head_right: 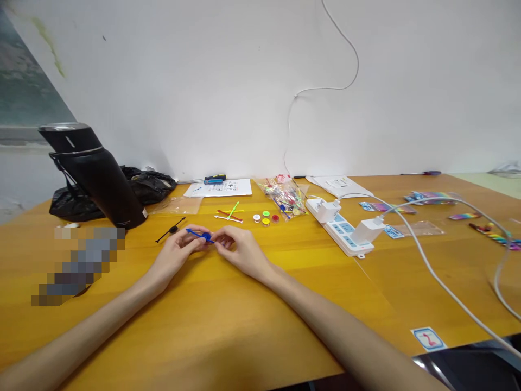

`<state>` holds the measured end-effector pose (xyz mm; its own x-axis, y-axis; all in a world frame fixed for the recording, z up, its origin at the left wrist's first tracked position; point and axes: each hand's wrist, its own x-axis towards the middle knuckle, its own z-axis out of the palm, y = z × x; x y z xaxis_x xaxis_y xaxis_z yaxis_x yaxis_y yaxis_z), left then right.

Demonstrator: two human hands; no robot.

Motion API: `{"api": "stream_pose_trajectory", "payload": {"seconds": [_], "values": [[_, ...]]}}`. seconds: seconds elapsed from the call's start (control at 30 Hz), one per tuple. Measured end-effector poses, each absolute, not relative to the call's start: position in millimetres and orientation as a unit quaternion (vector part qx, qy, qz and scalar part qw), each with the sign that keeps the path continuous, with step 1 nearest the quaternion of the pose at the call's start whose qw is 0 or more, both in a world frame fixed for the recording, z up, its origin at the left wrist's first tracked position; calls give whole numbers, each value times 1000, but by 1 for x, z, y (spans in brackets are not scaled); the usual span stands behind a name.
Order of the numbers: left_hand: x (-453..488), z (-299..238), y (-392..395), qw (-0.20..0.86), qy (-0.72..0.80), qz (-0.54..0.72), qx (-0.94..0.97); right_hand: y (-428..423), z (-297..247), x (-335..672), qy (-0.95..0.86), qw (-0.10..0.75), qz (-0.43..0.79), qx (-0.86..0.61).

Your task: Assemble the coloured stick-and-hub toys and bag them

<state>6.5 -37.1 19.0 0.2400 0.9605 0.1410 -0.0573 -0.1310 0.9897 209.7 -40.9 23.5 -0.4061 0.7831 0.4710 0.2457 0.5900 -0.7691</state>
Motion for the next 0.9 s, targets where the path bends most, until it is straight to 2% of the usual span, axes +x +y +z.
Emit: {"api": "stream_pose_trajectory", "payload": {"seconds": [0.2, 0.3, 0.47, 0.6, 0.77, 0.9], "values": [[5, 25, -37, 480, 384, 460, 641, -45, 28, 209, -780, 408, 337, -333], [-3, 32, -32, 448, 402, 489, 631, -47, 30, 210, -779, 388, 348, -349], [-40, 45, -6, 276, 514, 535, 611, -48, 29, 211, -787, 359, 350, -359], [-75, 44, 16, 167, 608, 458, 627, -48, 28, 212, -796, 338, 350, -360], [-97, 30, 29, 158, 666, 295, 667, -50, 29, 212, -810, 318, 336, -360], [-102, 22, 32, 145, 649, 255, 702, -49, 28, 213, -813, 315, 332, -360]]}}
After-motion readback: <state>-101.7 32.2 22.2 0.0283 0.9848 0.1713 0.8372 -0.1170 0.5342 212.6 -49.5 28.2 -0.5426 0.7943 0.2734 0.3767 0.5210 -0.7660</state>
